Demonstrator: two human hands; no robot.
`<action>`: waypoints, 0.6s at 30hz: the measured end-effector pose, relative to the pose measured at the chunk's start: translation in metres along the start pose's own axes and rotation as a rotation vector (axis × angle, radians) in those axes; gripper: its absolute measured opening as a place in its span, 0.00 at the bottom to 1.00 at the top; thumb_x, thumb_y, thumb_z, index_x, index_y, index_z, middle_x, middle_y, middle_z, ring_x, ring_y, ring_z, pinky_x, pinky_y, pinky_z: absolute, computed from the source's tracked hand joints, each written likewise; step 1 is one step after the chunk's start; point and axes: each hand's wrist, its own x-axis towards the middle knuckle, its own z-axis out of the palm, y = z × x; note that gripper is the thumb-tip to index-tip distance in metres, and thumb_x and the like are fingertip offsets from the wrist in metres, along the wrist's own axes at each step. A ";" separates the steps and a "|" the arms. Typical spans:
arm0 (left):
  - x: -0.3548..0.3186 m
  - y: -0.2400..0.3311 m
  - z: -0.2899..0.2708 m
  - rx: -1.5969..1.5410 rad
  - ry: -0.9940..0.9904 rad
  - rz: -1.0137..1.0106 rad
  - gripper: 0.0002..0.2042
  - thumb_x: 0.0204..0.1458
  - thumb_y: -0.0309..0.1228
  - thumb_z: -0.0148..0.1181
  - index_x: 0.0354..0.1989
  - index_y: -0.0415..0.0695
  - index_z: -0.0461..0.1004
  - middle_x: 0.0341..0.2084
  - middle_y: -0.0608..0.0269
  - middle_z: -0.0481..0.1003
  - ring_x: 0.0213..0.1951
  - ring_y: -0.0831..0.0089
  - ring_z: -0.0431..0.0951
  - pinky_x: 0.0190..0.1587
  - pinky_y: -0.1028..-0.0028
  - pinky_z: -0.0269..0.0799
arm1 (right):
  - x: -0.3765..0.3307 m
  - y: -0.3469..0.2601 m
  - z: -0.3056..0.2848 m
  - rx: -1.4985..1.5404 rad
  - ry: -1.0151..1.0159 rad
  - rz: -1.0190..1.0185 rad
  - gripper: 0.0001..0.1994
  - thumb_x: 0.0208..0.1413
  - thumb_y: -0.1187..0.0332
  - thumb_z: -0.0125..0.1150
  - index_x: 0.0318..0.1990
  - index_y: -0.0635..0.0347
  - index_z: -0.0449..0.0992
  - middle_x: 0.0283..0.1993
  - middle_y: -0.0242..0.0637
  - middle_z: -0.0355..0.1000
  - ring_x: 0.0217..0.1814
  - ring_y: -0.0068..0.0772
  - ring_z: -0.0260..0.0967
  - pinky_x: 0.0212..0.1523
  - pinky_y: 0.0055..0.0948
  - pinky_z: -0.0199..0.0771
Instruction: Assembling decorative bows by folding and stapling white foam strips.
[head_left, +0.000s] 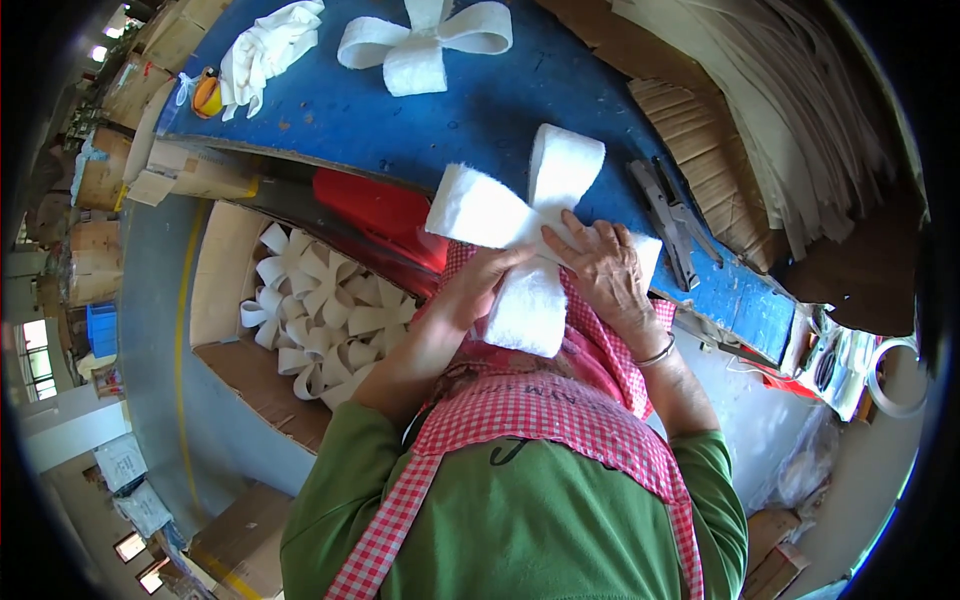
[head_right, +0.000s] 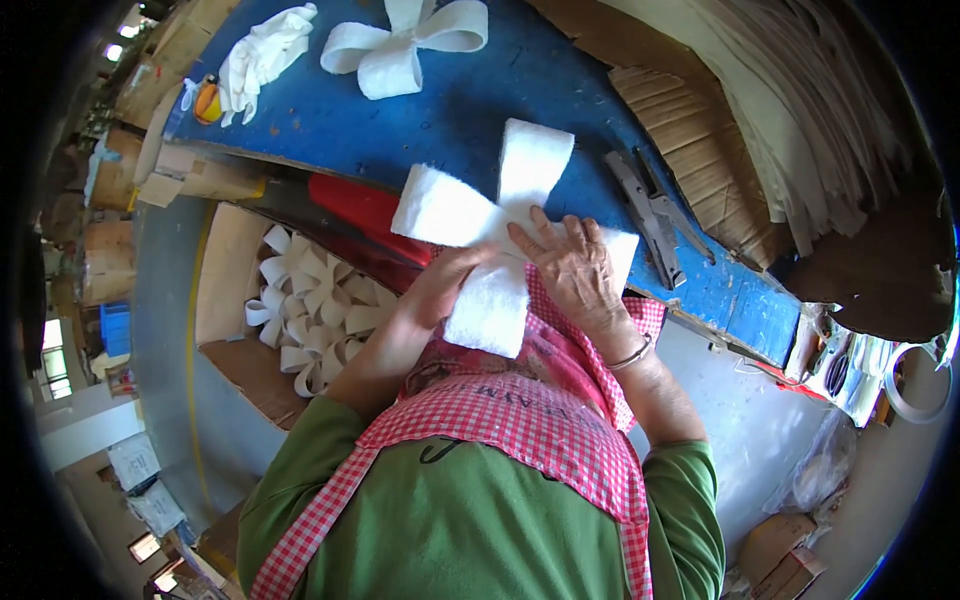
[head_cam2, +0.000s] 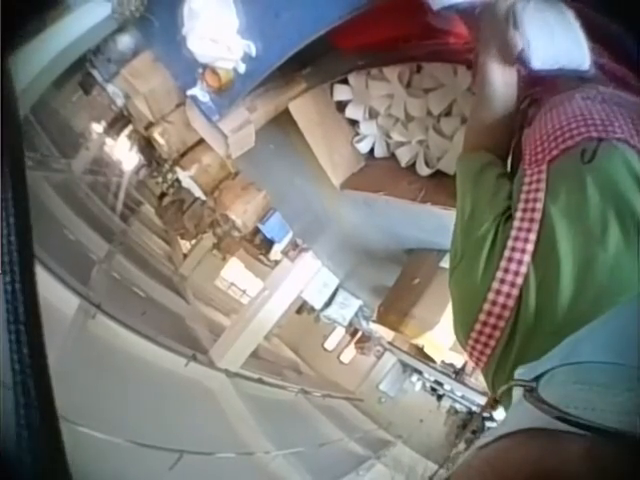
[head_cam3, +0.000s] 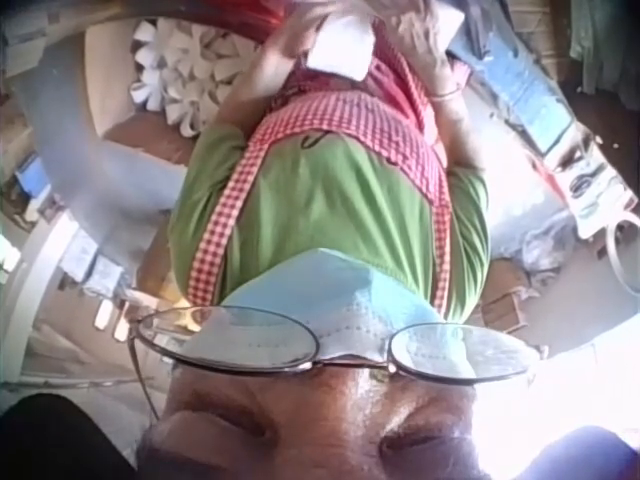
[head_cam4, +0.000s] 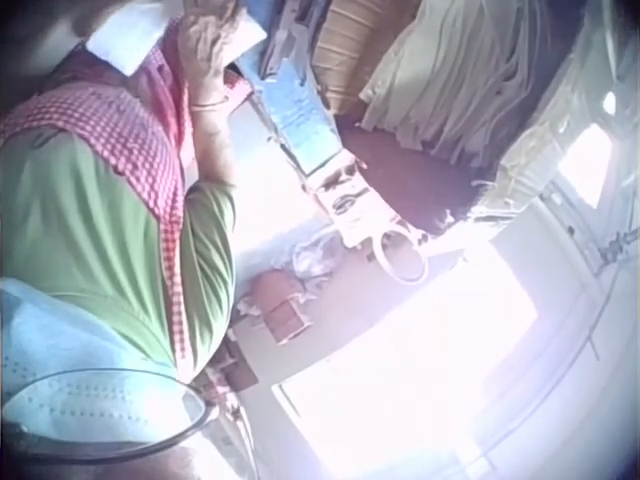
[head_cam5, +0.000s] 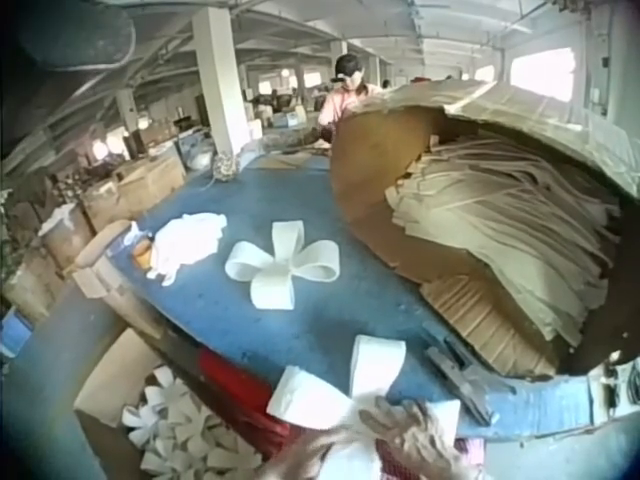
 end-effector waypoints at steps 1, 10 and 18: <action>0.002 -0.005 -0.001 0.001 0.001 -0.001 0.23 0.57 0.40 0.46 0.52 0.32 0.63 0.48 0.51 0.68 0.46 0.72 0.71 0.48 0.74 0.68 | 0.001 0.000 -0.002 0.002 0.000 0.000 0.24 0.42 0.69 0.65 0.51 0.42 0.72 0.55 0.36 0.65 0.47 0.37 0.64 0.52 0.33 0.61; 0.013 -0.030 0.000 -0.836 0.066 -0.387 0.12 0.57 0.33 0.48 0.46 0.43 0.67 0.33 0.61 0.75 0.32 0.72 0.77 0.33 0.73 0.75 | -0.009 0.010 -0.028 0.194 -0.036 0.043 0.28 0.38 0.61 0.68 0.53 0.40 0.70 0.60 0.38 0.60 0.56 0.42 0.59 0.59 0.44 0.53; 0.013 -0.035 -0.003 -0.961 -0.001 -0.413 0.13 0.56 0.33 0.48 0.47 0.41 0.67 0.34 0.60 0.75 0.32 0.73 0.78 0.33 0.72 0.76 | -0.045 0.036 -0.019 0.175 0.014 0.268 0.42 0.30 0.57 0.73 0.60 0.35 0.61 0.65 0.45 0.50 0.63 0.46 0.53 0.58 0.47 0.55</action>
